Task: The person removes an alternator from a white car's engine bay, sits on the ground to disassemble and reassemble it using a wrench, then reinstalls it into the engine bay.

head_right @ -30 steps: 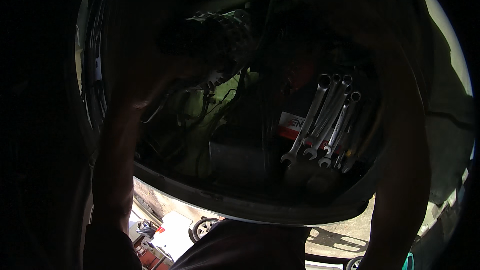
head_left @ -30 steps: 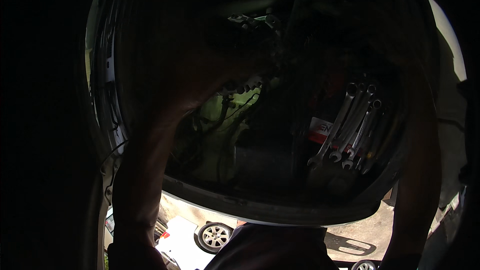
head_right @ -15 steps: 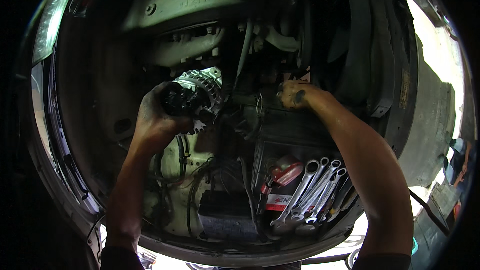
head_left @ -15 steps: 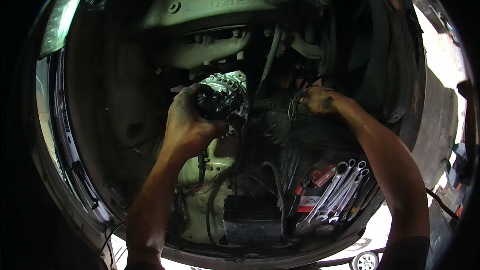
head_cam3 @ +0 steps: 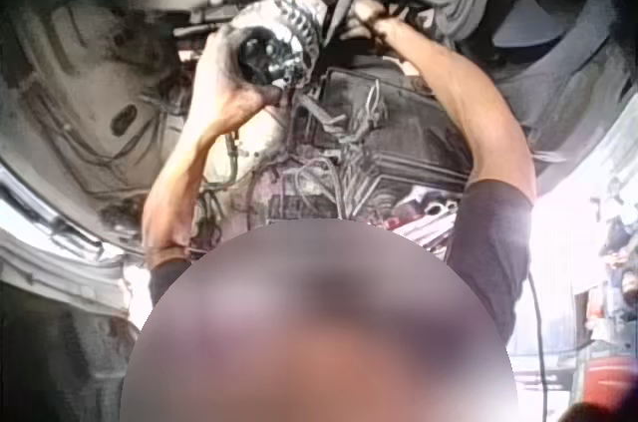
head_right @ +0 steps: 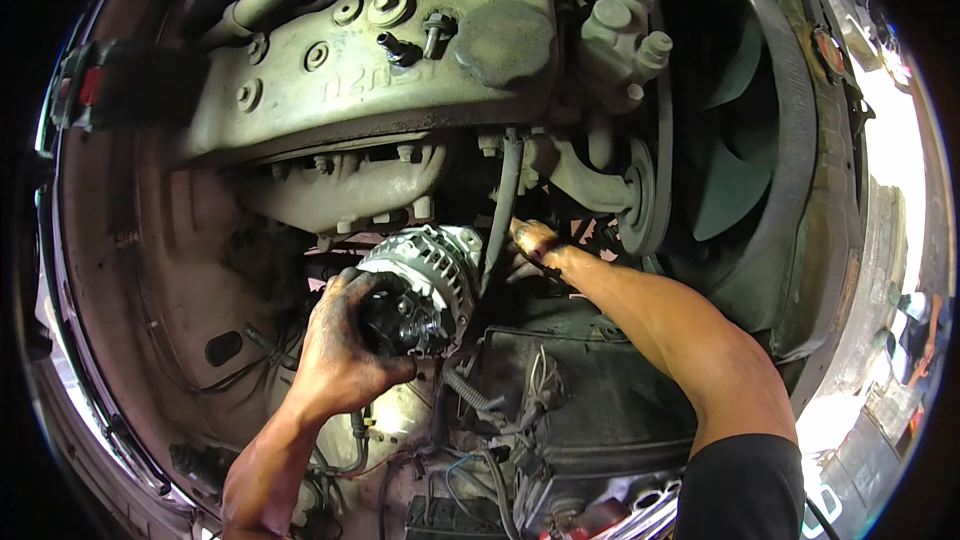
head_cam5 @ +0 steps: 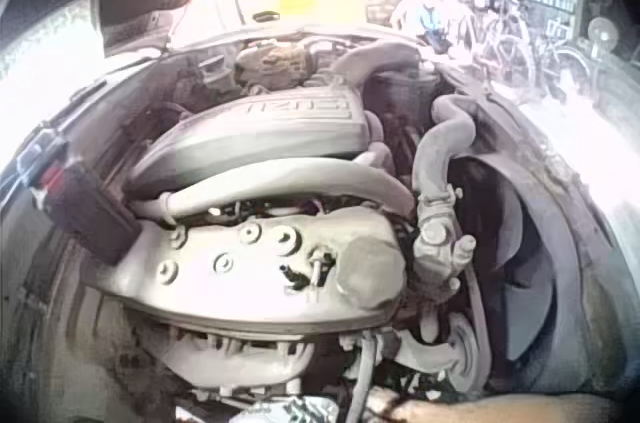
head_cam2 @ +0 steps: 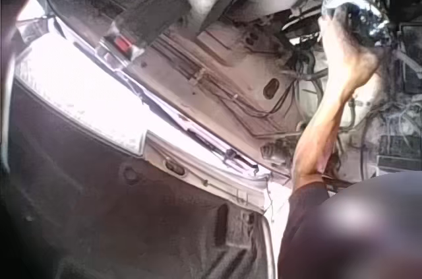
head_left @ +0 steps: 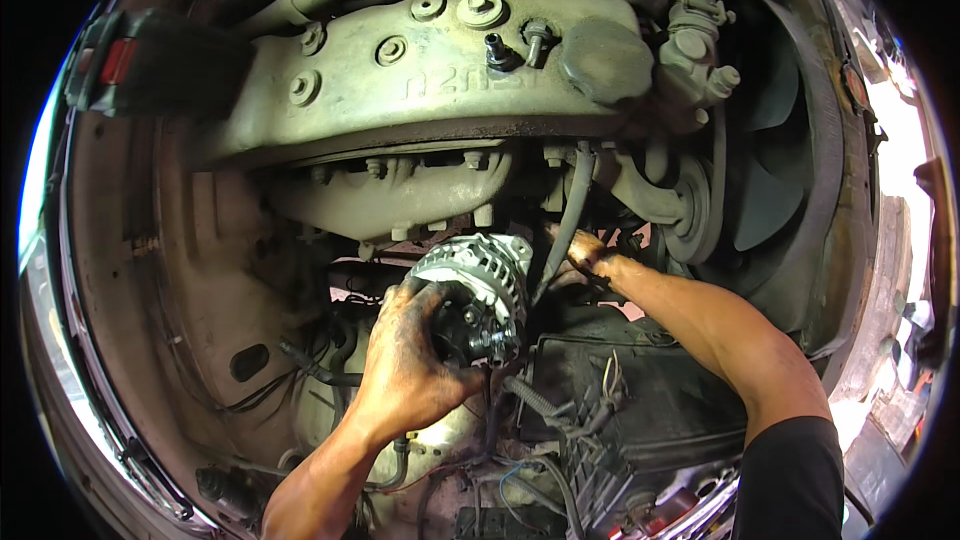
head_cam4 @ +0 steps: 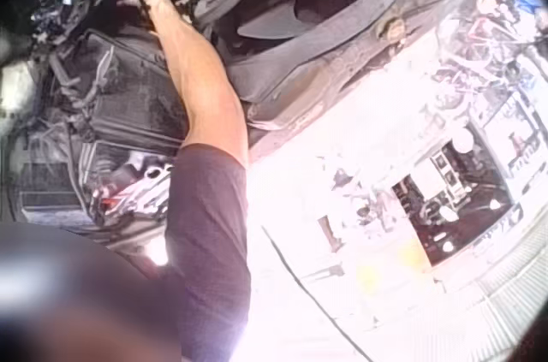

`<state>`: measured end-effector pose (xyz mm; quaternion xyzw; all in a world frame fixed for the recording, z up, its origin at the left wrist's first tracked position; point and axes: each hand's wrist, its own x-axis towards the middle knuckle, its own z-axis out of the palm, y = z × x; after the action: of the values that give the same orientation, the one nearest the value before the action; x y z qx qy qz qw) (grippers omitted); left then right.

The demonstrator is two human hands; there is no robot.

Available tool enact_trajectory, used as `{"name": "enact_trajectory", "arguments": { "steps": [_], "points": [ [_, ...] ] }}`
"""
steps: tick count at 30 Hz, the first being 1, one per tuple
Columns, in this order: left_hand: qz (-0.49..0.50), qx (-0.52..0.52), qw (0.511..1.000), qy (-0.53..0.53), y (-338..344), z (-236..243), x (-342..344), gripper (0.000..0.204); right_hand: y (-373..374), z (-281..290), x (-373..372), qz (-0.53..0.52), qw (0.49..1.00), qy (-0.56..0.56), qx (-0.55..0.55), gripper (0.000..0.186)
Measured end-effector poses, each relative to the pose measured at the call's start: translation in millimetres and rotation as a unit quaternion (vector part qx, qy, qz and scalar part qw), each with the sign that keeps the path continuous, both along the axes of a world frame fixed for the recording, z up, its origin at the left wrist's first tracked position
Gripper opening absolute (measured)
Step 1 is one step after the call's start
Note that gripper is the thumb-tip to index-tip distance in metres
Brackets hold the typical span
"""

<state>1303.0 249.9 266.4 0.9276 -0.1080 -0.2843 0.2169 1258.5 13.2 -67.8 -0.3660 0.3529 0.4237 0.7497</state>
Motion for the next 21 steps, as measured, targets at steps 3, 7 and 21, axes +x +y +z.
{"name": "enact_trajectory", "arguments": {
  "steps": [3,7,21],
  "points": [
    [-0.021,-0.054,0.997,0.047,0,-7,4,0.072,8,-45,10,0.062,0.972,-0.227,0.001,0.036],
    [-0.050,-0.082,0.995,0.037,-5,-14,2,0.064,15,-39,4,0.136,0.980,-0.142,0.040,0.054],
    [-0.039,-0.148,0.983,0.097,9,-47,24,0.064,-3,20,-16,-0.008,0.970,-0.205,0.127,0.041]
  ]
}}
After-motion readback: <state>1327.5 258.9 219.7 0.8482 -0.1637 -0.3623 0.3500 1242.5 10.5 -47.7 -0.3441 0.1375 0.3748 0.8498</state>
